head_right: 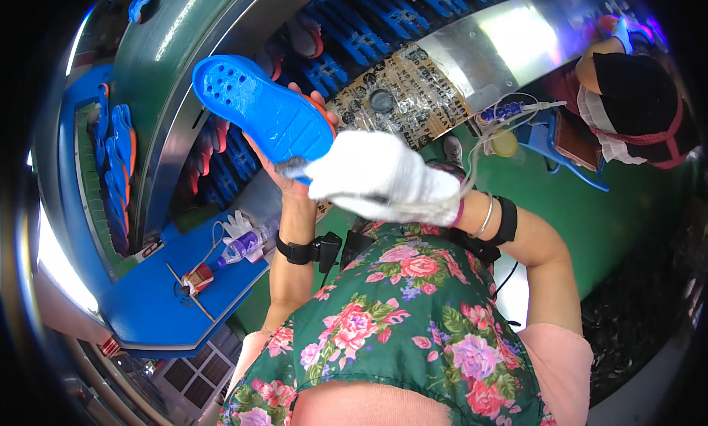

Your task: The person picks up a blue shoe sole from a conveyor belt, applies a substance to its surface with a brush, and places it back onto the belt, repeating the process for several soles.

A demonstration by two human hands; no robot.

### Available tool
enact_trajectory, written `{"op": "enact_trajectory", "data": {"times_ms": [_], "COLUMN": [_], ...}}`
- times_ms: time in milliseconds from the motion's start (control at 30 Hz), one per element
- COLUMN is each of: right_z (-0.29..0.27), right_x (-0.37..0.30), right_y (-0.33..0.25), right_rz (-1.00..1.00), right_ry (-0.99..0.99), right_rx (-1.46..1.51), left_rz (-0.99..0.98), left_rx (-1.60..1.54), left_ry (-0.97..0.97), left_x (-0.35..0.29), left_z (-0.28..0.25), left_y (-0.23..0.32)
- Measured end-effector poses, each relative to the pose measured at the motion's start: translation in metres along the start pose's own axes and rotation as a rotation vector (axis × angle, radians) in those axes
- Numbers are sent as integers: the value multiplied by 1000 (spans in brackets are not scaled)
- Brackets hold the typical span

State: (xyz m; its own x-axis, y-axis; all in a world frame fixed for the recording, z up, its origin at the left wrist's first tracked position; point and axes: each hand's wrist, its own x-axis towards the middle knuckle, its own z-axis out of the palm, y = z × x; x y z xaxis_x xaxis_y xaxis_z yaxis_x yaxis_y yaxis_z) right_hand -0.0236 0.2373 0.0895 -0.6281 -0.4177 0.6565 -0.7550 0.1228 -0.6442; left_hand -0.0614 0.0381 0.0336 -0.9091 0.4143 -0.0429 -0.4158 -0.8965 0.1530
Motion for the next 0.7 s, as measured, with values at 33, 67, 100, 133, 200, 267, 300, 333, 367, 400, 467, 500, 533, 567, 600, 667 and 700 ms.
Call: {"op": "enact_trajectory", "data": {"times_ms": [33,67,100,133,200,267,300,333,367,400,467,500,533,567,600,667,700], "right_z": [1,0,-1,-2,-2,-7,-6,-3,-5,-5,-3,-2,-2,-2,-3,1,-1], "right_x": [-1,-2,-3,-4,-5,-4,-5,-9,-8,-9,-11,-11,-11,-12,-12,-15,-14], "right_y": [-5,-7,-8,-7,1,-1,-2,-5,-13,-13,-11,-8,-1,-2,-4,-10,-17], "right_rz": [9,66,123,194,311,245,143,87,127,182,312,386,317,320,236,88,126], "right_ry": [-17,-27,-38,-9,80,27,-23,-61,-97,-92,-41,3,44,38,-17,-90,-104], "right_rx": [50,179,308,363,348,226,175,174,200,314,470,511,448,452,331,186,227], "left_rz": [-24,-22,-22,-17,-9,-69,-65,-124,-184,-162,-191,-222,-218,-176,-134,-175,-216], "left_rx": [32,30,-16,-62,-15,123,118,111,104,212,206,201,197,225,253,266,280], "left_ry": [9,11,14,20,76,73,75,36,-3,31,28,22,26,71,117,72,27], "left_x": [0,-1,-3,-5,-9,-10,-10,-11,-12,-13,-16,-18,-18,-18,-17,-14,-13], "left_z": [3,7,13,20,25,11,4,1,-2,-2,-5,-6,-4,2,6,8,8], "left_y": [1,-1,-4,-7,-7,1,5,9,13,15,21,22,21,20,19,24,27]}}
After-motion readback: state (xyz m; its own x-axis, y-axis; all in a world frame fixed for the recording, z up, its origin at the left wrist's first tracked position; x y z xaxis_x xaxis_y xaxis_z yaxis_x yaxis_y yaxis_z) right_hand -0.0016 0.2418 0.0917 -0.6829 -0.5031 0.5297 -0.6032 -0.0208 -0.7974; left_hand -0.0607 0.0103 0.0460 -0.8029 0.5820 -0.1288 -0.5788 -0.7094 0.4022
